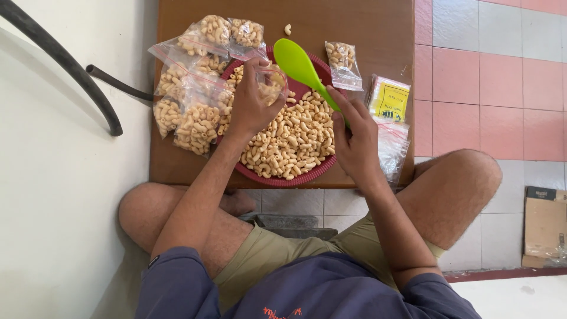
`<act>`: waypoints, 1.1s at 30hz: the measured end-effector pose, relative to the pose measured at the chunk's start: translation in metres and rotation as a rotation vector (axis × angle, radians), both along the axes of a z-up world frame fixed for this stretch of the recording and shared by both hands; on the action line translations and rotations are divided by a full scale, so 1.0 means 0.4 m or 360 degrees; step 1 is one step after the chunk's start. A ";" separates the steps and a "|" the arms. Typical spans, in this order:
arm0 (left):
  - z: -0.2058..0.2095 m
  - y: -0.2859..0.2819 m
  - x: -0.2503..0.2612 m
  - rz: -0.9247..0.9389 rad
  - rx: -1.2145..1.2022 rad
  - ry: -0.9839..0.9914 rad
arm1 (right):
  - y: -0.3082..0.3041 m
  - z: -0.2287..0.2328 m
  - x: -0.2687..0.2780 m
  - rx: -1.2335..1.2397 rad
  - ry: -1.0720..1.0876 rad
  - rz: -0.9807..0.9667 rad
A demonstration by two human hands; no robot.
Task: The person scoops cashew nuts from a red basket into small plastic bags using a green spoon and seals the bags by hand.
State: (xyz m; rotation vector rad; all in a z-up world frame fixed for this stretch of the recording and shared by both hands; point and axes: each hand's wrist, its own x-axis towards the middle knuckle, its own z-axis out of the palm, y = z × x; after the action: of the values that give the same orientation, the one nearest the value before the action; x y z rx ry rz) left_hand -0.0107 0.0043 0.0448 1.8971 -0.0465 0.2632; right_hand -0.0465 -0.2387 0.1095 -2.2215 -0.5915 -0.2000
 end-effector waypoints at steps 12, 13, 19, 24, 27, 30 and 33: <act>-0.051 0.010 0.023 0.0031 -0.0035 -0.0064 | -0.020 -0.236 0.204 -0.0323 0.0415 -0.0226; -0.050 0.015 0.023 0.0031 -0.0032 -0.0061 | -0.001 -0.224 0.205 -0.0320 0.0419 -0.0224; -0.017 0.032 0.015 0.0084 0.0003 -0.0166 | 0.055 -0.186 0.204 -0.0166 0.1048 -0.0131; -0.021 0.031 0.017 0.0080 0.0026 -0.0251 | 0.037 -0.128 0.156 -0.0013 0.1058 -0.0210; -0.030 0.027 0.019 0.0088 0.0009 -0.0172 | 0.000 -0.132 0.144 0.0029 0.0769 -0.0146; -0.021 0.026 0.015 0.0054 -0.0037 -0.0105 | -0.007 -0.072 0.119 0.0074 0.0714 -0.0176; -0.027 0.019 0.015 0.0048 -0.0040 -0.0062 | -0.023 -0.047 0.105 0.0144 0.0589 -0.0148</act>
State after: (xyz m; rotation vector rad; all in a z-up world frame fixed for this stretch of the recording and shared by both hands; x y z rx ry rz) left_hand -0.0046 0.0119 0.0339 1.8690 -0.0403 0.3198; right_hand -0.0046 -0.2481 0.0906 -2.1273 -0.2717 0.1339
